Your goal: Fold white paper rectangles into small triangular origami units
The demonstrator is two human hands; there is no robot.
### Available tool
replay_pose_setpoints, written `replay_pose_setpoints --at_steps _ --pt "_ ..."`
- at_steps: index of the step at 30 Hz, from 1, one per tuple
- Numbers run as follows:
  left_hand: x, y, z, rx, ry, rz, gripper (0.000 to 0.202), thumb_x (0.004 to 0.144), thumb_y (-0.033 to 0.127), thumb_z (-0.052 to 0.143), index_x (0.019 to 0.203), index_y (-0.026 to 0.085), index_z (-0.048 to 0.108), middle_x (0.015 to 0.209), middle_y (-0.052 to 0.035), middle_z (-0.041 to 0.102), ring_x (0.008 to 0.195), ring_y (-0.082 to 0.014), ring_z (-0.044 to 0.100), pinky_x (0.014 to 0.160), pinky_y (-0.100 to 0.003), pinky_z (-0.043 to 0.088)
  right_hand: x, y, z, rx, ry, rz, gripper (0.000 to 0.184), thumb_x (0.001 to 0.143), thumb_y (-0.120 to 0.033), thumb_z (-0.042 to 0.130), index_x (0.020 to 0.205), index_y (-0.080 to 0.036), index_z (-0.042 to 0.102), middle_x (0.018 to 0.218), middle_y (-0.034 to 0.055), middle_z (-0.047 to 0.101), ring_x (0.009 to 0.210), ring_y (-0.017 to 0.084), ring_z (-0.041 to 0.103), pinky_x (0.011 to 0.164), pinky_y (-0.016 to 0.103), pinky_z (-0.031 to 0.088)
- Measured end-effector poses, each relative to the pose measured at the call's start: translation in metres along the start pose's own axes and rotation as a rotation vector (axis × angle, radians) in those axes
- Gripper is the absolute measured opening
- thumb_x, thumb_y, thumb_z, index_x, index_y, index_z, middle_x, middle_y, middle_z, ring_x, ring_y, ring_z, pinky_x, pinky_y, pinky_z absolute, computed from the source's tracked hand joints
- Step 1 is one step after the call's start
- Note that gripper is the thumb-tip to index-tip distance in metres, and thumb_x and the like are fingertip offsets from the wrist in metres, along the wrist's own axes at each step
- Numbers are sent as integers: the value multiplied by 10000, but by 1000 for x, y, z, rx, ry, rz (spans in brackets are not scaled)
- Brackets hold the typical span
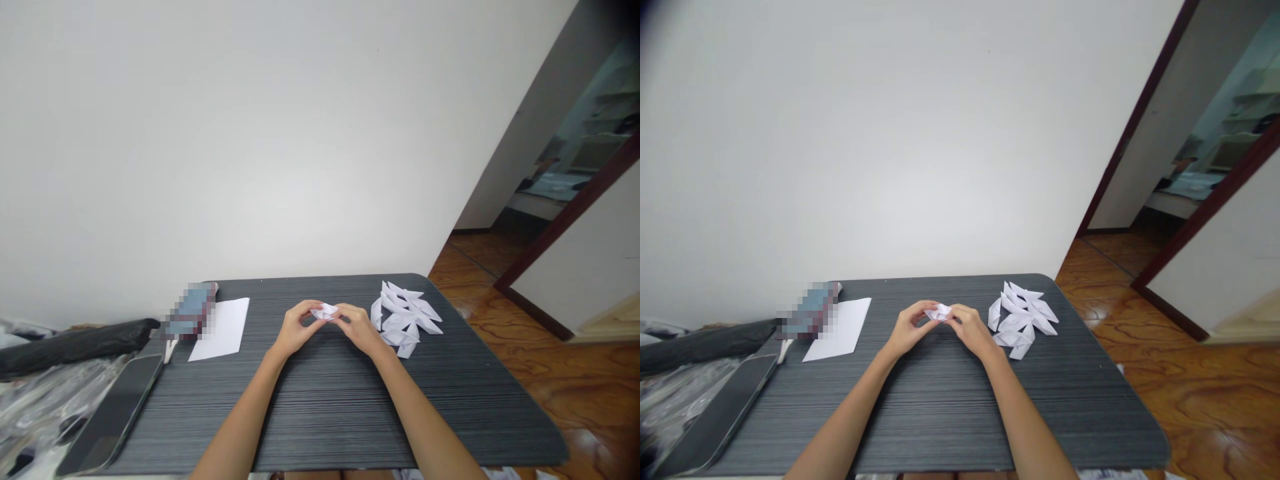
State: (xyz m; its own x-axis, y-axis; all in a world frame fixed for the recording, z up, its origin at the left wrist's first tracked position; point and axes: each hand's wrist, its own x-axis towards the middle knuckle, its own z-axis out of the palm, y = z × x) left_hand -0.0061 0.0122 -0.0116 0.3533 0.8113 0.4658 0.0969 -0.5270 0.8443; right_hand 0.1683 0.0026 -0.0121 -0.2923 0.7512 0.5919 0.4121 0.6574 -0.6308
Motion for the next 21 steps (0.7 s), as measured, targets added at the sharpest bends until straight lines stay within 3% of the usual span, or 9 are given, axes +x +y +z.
replay_pose_setpoints --at_steps 6,14,21 --pt "0 0 -2 -87 9 -48 159 730 252 563 817 119 566 978 -100 562 916 -181 548 829 -352 457 2 -1 -3 52 58 31 79 741 -193 541 674 -178 581 795 46 628 780 173 582 730 303 442" --pt "0 5 -7 222 -64 71 167 761 248 523 882 169 607 944 -73 579 888 -166 547 797 -322 451 2 -1 -4 79 1 21 48 737 -193 547 739 -183 594 857 53 617 819 166 573 757 302 437" --pt "-3 -2 -3 235 45 58 188 761 263 523 915 157 541 872 -56 590 796 -143 572 743 -288 474 2 -2 -5 65 21 29 45 740 -195 543 755 -179 583 852 53 600 811 165 564 736 298 435"
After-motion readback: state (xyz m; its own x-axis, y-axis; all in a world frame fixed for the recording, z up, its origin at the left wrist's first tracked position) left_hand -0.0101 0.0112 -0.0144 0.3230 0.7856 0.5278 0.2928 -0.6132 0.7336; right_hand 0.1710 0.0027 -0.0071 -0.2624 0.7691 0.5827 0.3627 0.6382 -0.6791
